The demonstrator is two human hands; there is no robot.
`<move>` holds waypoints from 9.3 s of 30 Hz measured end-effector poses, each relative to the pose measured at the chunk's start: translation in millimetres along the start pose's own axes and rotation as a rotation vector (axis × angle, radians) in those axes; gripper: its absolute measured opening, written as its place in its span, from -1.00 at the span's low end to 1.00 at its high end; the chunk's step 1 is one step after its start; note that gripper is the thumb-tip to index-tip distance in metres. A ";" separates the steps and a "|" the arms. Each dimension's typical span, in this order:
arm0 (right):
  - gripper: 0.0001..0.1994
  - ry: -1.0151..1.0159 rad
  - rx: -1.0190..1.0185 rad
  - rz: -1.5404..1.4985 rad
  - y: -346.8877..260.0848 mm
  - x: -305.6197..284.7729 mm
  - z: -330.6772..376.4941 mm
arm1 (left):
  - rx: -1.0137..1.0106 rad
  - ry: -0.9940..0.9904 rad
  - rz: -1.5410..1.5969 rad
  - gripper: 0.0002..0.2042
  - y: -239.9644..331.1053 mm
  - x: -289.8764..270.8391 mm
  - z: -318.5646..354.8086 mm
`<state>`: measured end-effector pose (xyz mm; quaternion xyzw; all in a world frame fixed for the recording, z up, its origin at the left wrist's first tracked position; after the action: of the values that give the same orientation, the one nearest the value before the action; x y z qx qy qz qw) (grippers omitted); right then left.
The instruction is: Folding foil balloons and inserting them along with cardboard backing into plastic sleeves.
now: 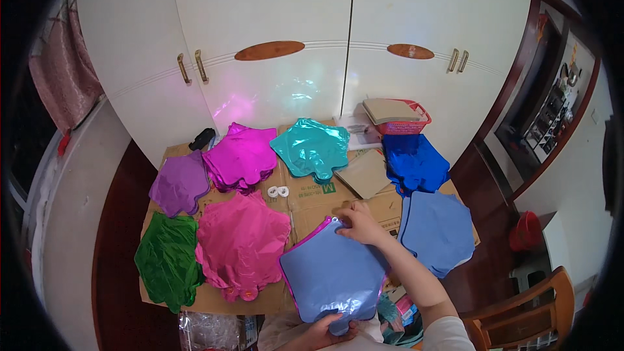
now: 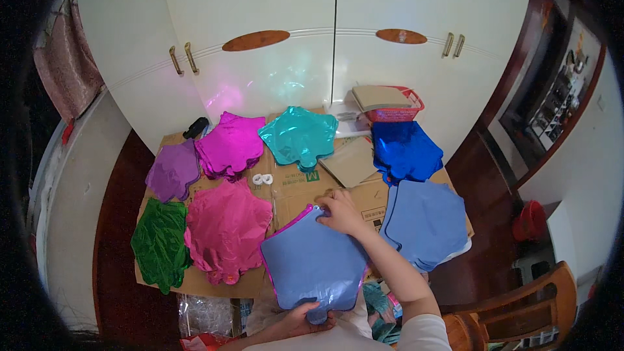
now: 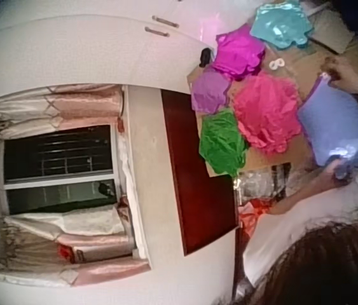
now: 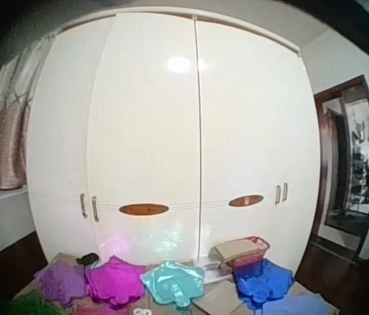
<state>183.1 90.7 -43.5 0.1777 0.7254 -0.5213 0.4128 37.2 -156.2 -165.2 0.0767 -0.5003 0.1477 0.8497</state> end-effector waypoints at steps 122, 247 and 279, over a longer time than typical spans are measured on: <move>-0.63 -0.341 0.210 0.372 32.9 16.4 -42.5 | 0.012 0.245 0.105 -0.53 -0.2 31.6 8.6; -0.76 0.076 -0.384 0.111 0.0 21.7 39.3 | 0.637 0.782 -1.948 -0.77 165.0 127.2 1.0; -0.87 0.463 -0.040 -0.055 8.8 19.7 28.9 | 0.896 0.638 -2.708 -0.09 198.5 132.0 7.5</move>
<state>189.4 64.7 -67.7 0.2644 0.8156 -0.4633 0.2244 26.1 52.3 -49.7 0.6960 0.2454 -0.5973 0.3140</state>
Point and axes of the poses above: each hand's wrist, its own z-axis away from the middle knuckle, its own x-axis out of the palm, y = z × x, the point moved 4 cm from there along -z, towards the middle knuckle, and after that the axes turned 5 degrees about -x, right-handed, at the moved point
